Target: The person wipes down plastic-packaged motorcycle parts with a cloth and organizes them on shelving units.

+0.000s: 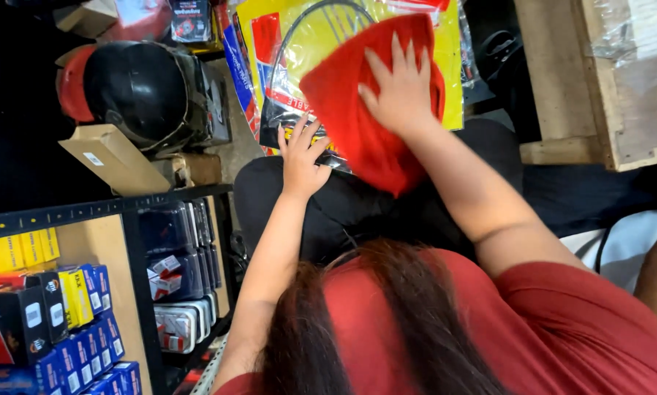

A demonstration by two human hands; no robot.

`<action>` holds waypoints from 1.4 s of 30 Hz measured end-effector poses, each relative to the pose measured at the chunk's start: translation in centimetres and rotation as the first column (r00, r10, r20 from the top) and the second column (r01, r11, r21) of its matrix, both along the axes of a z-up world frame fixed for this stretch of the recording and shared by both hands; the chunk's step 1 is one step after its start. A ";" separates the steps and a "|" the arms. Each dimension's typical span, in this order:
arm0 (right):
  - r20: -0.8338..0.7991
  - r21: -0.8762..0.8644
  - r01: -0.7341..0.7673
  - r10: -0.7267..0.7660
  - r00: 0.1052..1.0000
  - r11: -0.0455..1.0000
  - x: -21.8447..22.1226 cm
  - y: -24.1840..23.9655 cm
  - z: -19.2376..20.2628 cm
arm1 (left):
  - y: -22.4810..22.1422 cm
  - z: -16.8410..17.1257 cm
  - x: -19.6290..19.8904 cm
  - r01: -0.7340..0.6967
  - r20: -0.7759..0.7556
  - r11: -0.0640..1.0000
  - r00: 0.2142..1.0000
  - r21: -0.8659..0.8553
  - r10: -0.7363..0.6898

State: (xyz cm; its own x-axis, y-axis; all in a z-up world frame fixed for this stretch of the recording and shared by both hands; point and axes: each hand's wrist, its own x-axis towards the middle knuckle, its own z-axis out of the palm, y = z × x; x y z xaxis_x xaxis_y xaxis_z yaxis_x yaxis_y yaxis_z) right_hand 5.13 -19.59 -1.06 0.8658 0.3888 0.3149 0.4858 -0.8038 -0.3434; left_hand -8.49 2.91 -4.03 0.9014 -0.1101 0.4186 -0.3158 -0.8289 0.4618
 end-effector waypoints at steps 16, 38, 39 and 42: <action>-0.056 -0.046 -0.036 0.034 0.998 0.998 4.4 2.0 1.0 | -2.7 2.3 -1.6 -0.010 -0.006 0.971 1.000 0.241 0.012; 0.095 0.203 -0.103 0.085 0.992 0.974 7.3 5.3 -0.9 | -1.7 2.7 -2.0 0.224 -0.146 0.936 0.971 0.272 -0.189; 0.098 0.209 -0.100 0.081 0.992 0.973 7.5 5.2 -0.8 | -1.7 2.8 -2.0 0.226 -0.145 0.933 0.971 0.279 -0.192; 0.134 0.209 -0.043 0.015 0.991 0.977 8.0 4.6 -0.5 | -1.7 2.7 -1.9 0.231 -0.154 0.938 0.968 0.258 -0.197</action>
State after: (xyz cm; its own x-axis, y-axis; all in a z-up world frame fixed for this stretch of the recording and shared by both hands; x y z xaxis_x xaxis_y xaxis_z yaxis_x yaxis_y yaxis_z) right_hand 13.13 -14.94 -1.57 0.8012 0.3257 0.5020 0.5595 -0.7053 -0.4353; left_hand -10.34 1.19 -1.29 0.8866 -0.4000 0.2323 -0.4544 -0.8472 0.2754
